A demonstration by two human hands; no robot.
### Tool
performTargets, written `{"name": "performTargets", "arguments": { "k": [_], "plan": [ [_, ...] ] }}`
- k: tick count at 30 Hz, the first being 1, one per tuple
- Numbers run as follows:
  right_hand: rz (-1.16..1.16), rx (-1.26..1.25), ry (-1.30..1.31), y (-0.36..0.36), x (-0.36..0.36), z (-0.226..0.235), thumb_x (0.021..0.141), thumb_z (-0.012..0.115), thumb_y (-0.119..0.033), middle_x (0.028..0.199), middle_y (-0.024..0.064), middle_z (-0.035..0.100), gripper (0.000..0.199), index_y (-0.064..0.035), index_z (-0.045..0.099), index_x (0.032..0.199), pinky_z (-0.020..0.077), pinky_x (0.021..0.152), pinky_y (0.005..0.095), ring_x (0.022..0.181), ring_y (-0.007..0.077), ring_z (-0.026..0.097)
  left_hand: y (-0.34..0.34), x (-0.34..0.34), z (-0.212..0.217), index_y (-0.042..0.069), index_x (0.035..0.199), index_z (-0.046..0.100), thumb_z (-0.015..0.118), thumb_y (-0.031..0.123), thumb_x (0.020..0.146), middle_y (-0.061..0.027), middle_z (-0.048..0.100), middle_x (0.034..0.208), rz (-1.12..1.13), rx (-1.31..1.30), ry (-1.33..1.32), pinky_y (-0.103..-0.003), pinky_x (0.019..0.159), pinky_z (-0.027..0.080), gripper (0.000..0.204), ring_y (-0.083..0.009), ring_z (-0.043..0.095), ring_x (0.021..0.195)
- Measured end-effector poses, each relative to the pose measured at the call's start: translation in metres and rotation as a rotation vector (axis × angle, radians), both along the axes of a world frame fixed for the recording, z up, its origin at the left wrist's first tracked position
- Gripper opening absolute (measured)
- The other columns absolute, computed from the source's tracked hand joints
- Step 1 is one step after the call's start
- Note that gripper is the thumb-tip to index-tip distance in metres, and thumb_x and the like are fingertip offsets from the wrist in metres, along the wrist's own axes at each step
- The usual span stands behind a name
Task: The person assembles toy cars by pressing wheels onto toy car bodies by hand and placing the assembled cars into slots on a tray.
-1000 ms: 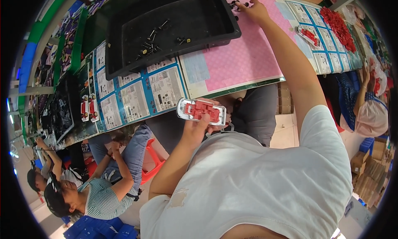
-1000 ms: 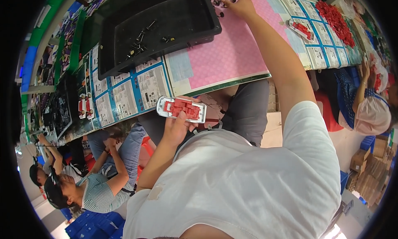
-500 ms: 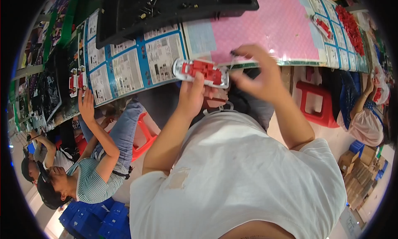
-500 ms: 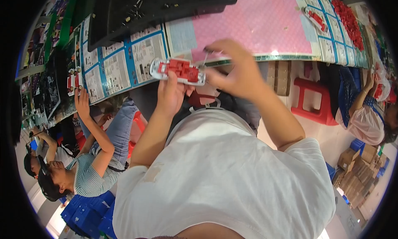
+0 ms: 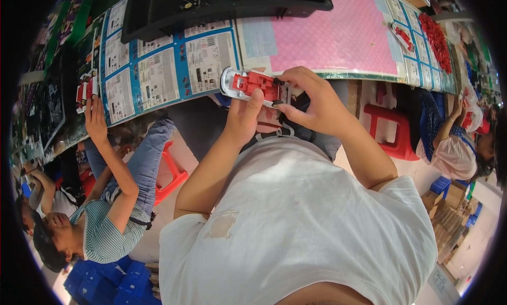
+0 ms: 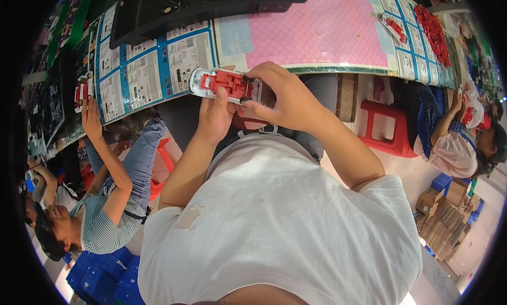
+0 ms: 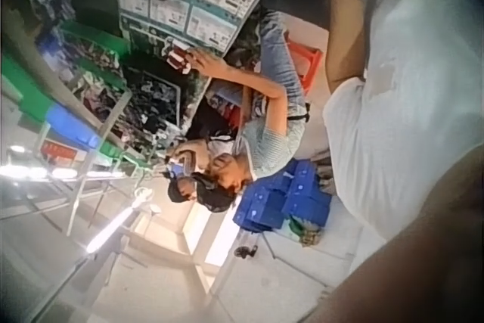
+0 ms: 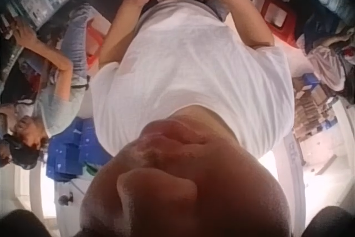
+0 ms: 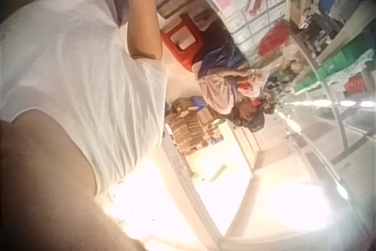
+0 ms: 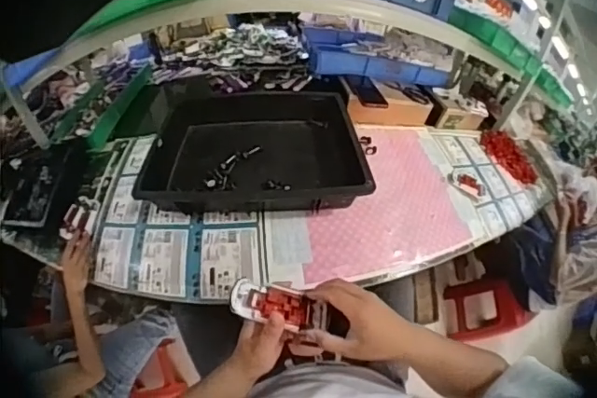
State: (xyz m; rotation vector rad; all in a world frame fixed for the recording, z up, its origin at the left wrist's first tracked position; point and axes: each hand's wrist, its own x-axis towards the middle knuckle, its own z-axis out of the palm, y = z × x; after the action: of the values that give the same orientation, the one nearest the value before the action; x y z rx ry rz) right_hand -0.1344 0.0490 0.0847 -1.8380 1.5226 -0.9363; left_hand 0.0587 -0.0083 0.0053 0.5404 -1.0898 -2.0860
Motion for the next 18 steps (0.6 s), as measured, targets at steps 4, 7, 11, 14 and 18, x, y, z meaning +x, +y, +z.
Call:
{"name": "performTargets", "arguments": {
  "k": [4,7,11,14,18],
  "plan": [
    [0.032,0.084,-0.057,-0.026,-0.007,0.020,0.073,0.085,-0.021,0.110,0.0120,0.065,0.054,-0.0003,0.061,0.117,0.0510,0.084,0.0342,0.098,0.0242,0.063,0.003,0.012,-0.001,0.003,0.148,0.032,0.052,0.044,0.102,-0.0123,0.058,0.124,0.023,0.053,0.060,-0.031,0.069,0.050,0.065,-0.0180,0.061,0.089],
    [-0.102,-0.265,0.137,-0.092,-0.043,0.044,0.081,0.080,-0.021,0.099,0.0100,0.068,0.037,-0.0031,0.068,0.110,0.0522,0.079,0.0329,0.087,0.0202,0.066,0.001,0.018,0.007,0.002,0.147,0.032,0.050,0.044,0.102,-0.0137,0.058,0.121,0.055,0.045,0.081,-0.031,0.065,0.047,0.064,-0.0180,0.059,0.084],
    [-0.037,-0.113,0.548,-0.199,-0.070,0.050,0.076,0.080,-0.021,0.091,0.0191,0.072,0.032,0.0023,0.072,0.098,0.0542,0.074,0.0390,0.083,0.0319,0.070,-0.002,0.019,0.009,0.002,0.147,0.031,0.049,0.043,0.103,-0.0138,0.058,0.120,0.089,0.034,0.059,-0.031,0.065,0.047,0.063,-0.0180,0.059,0.084],
    [0.122,-0.068,0.524,-0.251,-0.078,0.001,0.083,0.076,-0.016,0.099,0.0112,0.071,0.034,-0.0042,0.069,0.114,0.0528,0.083,0.0333,0.088,0.0217,0.067,-0.005,0.017,0.001,0.001,0.148,0.031,0.047,0.042,0.104,-0.0136,0.059,0.118,0.089,0.040,0.086,-0.031,0.066,0.047,0.062,-0.0175,0.058,0.083],
    [0.340,0.111,0.460,-0.271,-0.083,-0.022,0.083,0.074,-0.012,0.100,0.0127,0.073,0.022,-0.0032,0.074,0.104,0.0529,0.084,0.0325,0.092,0.0232,0.069,-0.003,0.015,0.007,0.003,0.147,0.031,0.050,0.042,0.103,-0.0107,0.061,0.109,0.104,0.085,0.062,-0.028,0.066,0.048,0.062,-0.0148,0.060,0.081]
  ]
}}
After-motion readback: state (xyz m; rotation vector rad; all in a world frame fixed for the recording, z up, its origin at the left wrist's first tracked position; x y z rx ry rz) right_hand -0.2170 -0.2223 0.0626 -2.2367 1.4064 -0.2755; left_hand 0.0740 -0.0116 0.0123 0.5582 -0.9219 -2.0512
